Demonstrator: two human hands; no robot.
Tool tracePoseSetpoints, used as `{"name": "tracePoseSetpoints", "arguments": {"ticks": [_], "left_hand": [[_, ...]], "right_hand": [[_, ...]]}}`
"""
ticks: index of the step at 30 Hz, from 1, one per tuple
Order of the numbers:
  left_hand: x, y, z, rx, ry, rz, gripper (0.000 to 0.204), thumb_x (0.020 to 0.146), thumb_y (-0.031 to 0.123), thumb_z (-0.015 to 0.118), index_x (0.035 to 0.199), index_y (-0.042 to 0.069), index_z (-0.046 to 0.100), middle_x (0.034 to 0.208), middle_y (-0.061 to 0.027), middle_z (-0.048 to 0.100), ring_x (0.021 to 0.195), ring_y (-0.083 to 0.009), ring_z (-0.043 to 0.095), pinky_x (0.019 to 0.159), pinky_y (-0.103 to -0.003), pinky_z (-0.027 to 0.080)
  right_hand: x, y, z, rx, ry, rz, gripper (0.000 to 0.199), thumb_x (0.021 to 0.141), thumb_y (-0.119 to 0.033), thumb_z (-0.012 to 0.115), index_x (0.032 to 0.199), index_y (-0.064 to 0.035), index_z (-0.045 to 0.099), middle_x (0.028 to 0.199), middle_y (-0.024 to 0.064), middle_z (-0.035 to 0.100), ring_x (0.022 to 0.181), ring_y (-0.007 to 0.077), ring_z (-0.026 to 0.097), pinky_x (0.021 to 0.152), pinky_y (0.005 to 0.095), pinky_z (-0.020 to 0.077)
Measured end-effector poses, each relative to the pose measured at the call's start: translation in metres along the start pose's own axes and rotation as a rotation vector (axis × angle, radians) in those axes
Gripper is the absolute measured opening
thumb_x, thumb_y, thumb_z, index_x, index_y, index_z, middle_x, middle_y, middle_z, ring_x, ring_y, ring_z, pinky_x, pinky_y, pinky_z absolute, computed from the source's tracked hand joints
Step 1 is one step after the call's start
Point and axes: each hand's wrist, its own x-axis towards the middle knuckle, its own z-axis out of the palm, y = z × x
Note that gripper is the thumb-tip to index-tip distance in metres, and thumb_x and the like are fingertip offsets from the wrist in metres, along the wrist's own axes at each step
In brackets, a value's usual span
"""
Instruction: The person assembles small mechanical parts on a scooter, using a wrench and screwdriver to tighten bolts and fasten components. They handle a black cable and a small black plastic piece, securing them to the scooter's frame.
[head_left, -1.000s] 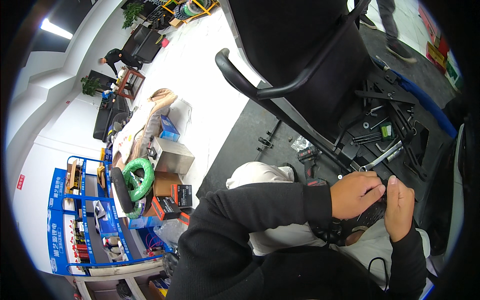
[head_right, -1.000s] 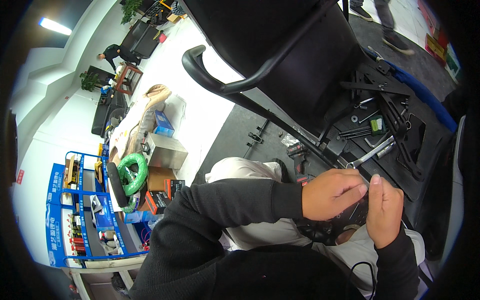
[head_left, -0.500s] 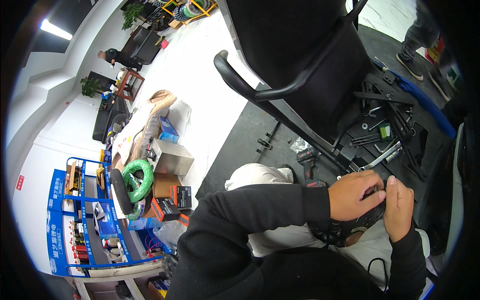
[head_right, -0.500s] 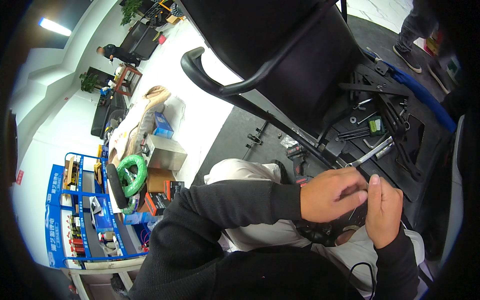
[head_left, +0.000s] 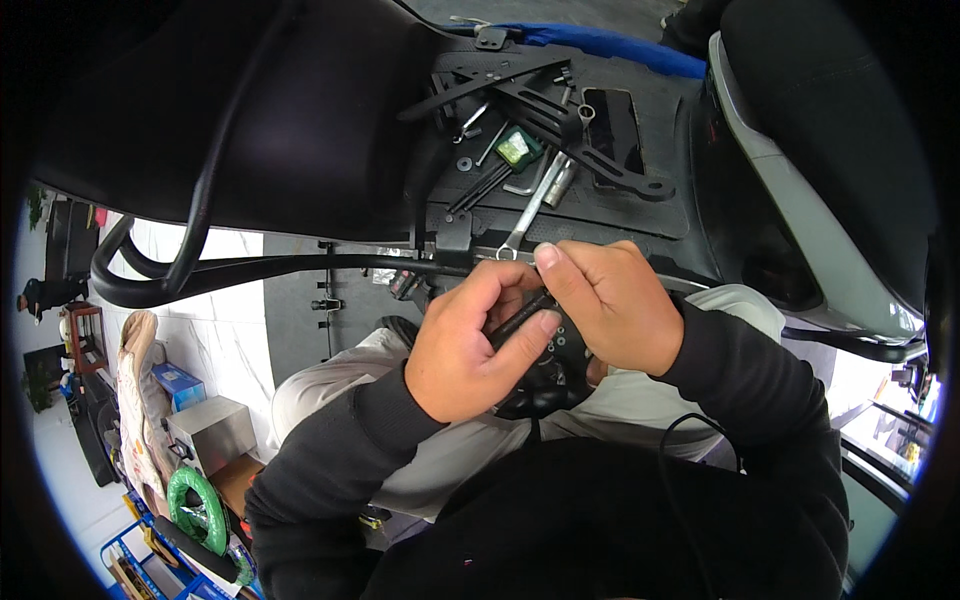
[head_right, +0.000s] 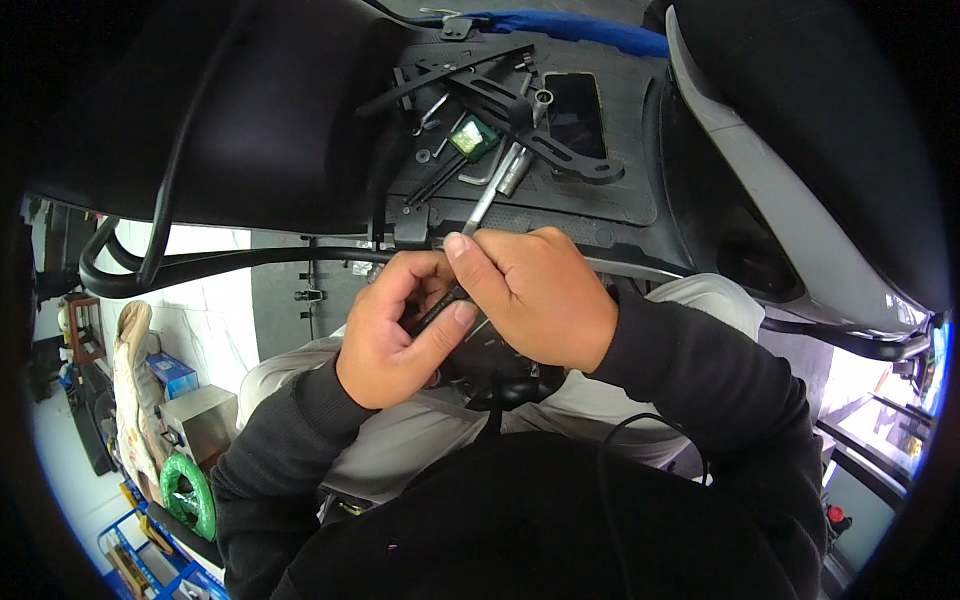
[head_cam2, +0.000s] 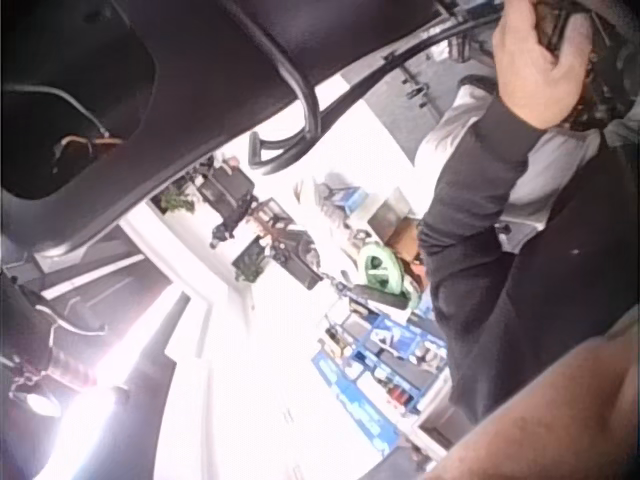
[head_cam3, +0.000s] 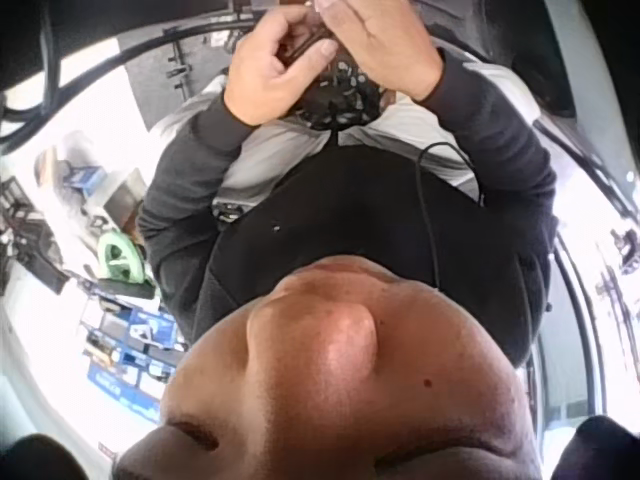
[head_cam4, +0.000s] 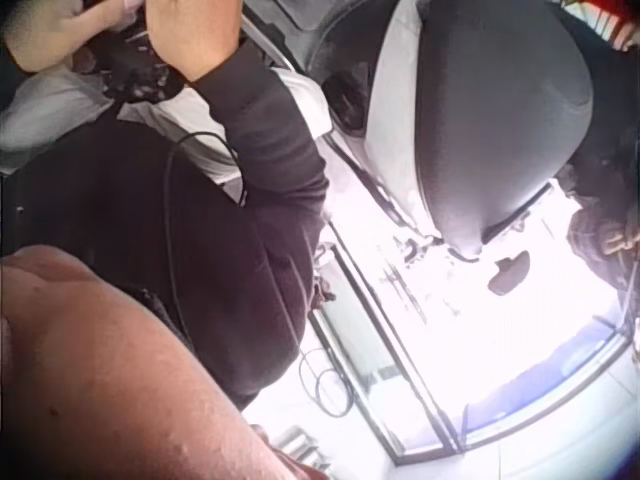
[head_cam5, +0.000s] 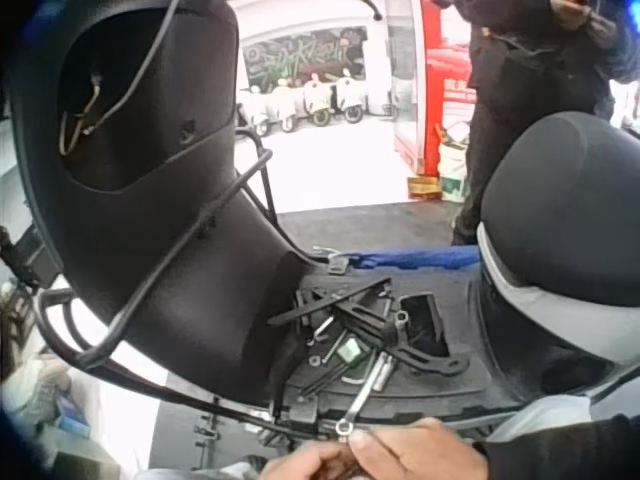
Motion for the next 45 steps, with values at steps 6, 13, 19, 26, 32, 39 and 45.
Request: {"name": "tracePoseSetpoints", "arguments": {"ticks": [6, 13, 19, 26, 32, 39, 45], "left_hand": [[0.006, 0.006, -0.010, 0.030, -0.090, -0.001, 0.022, 0.109, 0.017, 0.061, 0.114, -0.003, 0.068, 0.085, -0.0101, 0.063, 0.073, -0.0171, 0.058, 0.069, -0.033, 0.048], [0.002, 0.006, -0.002, -0.175, -0.049, -0.206, 0.025, 0.113, 0.023, 0.057, 0.114, -0.002, 0.063, 0.082, -0.0028, 0.062, 0.073, -0.0090, 0.054, 0.068, -0.029, 0.046], [0.008, 0.002, 0.000, -0.552, 0.067, -0.497, 0.025, 0.113, 0.027, 0.058, 0.112, 0.002, 0.061, 0.082, 0.0055, 0.056, 0.067, -0.0022, 0.046, 0.060, -0.021, 0.039], [0.001, 0.016, -0.006, -0.495, -0.071, -0.369, 0.033, 0.107, 0.021, 0.069, 0.128, 0.000, 0.054, 0.079, 0.0059, 0.056, 0.065, 0.0014, 0.044, 0.058, -0.020, 0.034], [0.007, 0.014, -0.003, -0.629, 0.066, -0.524, 0.032, 0.108, 0.026, 0.068, 0.124, 0.000, 0.058, 0.081, 0.0046, 0.059, 0.065, 0.0012, 0.044, 0.058, -0.020, 0.033], [0.004, 0.012, 0.002, -0.391, 0.033, -0.391, 0.027, 0.110, 0.027, 0.065, 0.119, 0.001, 0.063, 0.078, 0.0063, 0.055, 0.062, 0.0007, 0.042, 0.055, -0.020, 0.033], [0.008, 0.016, -0.004, -0.524, -0.039, -0.479, 0.023, 0.112, 0.025, 0.061, 0.116, 0.003, 0.061, 0.078, 0.0045, 0.056, 0.061, 0.0002, 0.045, 0.055, -0.020, 0.034]], "right_hand": [[0.004, -0.003, -0.001, -0.107, -0.012, -0.017, 0.045, 0.114, -0.032, 0.049, 0.087, 0.0009, 0.063, 0.072, 0.0219, 0.063, 0.067, 0.0437, 0.064, 0.060, 0.0469, 0.0482], [0.002, -0.006, -0.004, -0.038, -0.009, -0.002, 0.042, 0.114, -0.030, 0.050, 0.089, 0.0010, 0.063, 0.073, 0.0230, 0.062, 0.067, 0.0443, 0.063, 0.060, 0.0465, 0.0477], [0.003, -0.005, 0.000, -0.050, -0.046, -0.014, 0.041, 0.114, -0.028, 0.051, 0.089, 0.0020, 0.063, 0.072, 0.0231, 0.062, 0.067, 0.0437, 0.064, 0.059, 0.0457, 0.0477], [0.002, -0.008, -0.001, 0.012, -0.033, 0.024, 0.042, 0.115, -0.028, 0.049, 0.090, 0.0020, 0.064, 0.069, 0.0225, 0.061, 0.064, 0.0424, 0.064, 0.058, 0.0455, 0.0473], [0.001, -0.006, 0.001, -0.027, -0.031, -0.023, 0.042, 0.115, -0.027, 0.048, 0.090, 0.0019, 0.064, 0.068, 0.0216, 0.060, 0.062, 0.0421, 0.062, 0.058, 0.0454, 0.0471], [0.002, -0.003, 0.000, -0.013, -0.018, -0.033, 0.042, 0.114, -0.026, 0.049, 0.087, 0.0022, 0.063, 0.069, 0.0226, 0.061, 0.063, 0.0425, 0.062, 0.058, 0.0453, 0.0467], [0.001, -0.003, 0.001, 0.006, -0.048, 0.012, 0.044, 0.115, -0.027, 0.047, 0.087, 0.0028, 0.064, 0.069, 0.0232, 0.060, 0.064, 0.0432, 0.062, 0.059, 0.0460, 0.0467]]}}
